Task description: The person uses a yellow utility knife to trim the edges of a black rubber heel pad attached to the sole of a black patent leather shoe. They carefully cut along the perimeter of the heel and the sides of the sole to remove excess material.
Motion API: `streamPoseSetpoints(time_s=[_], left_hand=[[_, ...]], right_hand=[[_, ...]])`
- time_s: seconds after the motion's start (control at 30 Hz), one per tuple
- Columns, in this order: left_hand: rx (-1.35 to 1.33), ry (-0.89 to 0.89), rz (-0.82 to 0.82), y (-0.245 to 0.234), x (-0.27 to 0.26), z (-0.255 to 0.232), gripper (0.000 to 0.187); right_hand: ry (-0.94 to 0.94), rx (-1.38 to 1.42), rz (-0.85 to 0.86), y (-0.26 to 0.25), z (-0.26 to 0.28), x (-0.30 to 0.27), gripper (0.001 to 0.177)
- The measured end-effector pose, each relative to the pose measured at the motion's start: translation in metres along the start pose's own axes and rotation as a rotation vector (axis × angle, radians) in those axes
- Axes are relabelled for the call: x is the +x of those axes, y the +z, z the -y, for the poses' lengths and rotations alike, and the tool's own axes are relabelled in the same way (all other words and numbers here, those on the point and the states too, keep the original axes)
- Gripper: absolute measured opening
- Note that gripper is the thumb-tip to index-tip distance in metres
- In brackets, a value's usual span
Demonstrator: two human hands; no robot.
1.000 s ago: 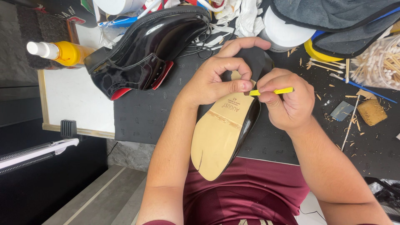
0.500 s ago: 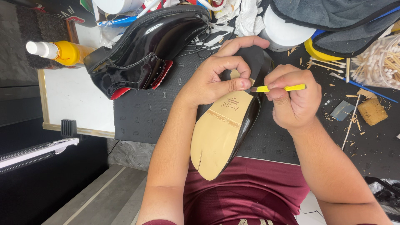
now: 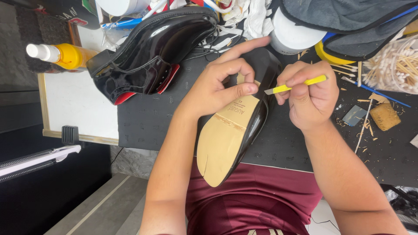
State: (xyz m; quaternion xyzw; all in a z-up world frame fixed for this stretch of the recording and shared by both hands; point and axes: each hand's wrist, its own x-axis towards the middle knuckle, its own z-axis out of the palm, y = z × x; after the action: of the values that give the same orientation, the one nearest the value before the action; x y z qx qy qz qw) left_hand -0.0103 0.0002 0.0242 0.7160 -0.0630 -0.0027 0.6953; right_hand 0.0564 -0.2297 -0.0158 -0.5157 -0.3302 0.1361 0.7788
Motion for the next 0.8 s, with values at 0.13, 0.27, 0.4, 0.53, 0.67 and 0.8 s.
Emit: streamPoseSetpoints(time_s=[0.13,0.27,0.4,0.53,0.67,0.8], left_hand=[[0.422,-0.116,-0.287,0.023,-0.033,-0.036,0.035],[0.673,-0.342,-0.351,0.062,-0.075,-0.075,0.085],[0.494,-0.453,-0.219,0.054,-0.084,-0.078,0.089],[0.385,-0.537,0.033,0.014,-0.074,-0.077,0.09],[0.587,-0.408,0.254,-0.016,-0.051,-0.08,0.084],[0.707,-0.091,0.233,-0.004,-0.039,-0.085,0.07]], right_hand=[[0.023,0.143,-0.027,0.004,-0.006,0.002,0.025],[0.057,0.192,-0.034,0.005,-0.006,0.001,0.021],[0.078,0.261,-0.037,0.001,-0.006,0.001,0.019],[0.018,0.186,-0.013,-0.01,-0.006,-0.001,0.019],[0.026,0.16,-0.093,-0.023,0.005,-0.017,0.019],[0.131,-0.018,-0.23,-0.022,0.031,-0.055,0.017]])
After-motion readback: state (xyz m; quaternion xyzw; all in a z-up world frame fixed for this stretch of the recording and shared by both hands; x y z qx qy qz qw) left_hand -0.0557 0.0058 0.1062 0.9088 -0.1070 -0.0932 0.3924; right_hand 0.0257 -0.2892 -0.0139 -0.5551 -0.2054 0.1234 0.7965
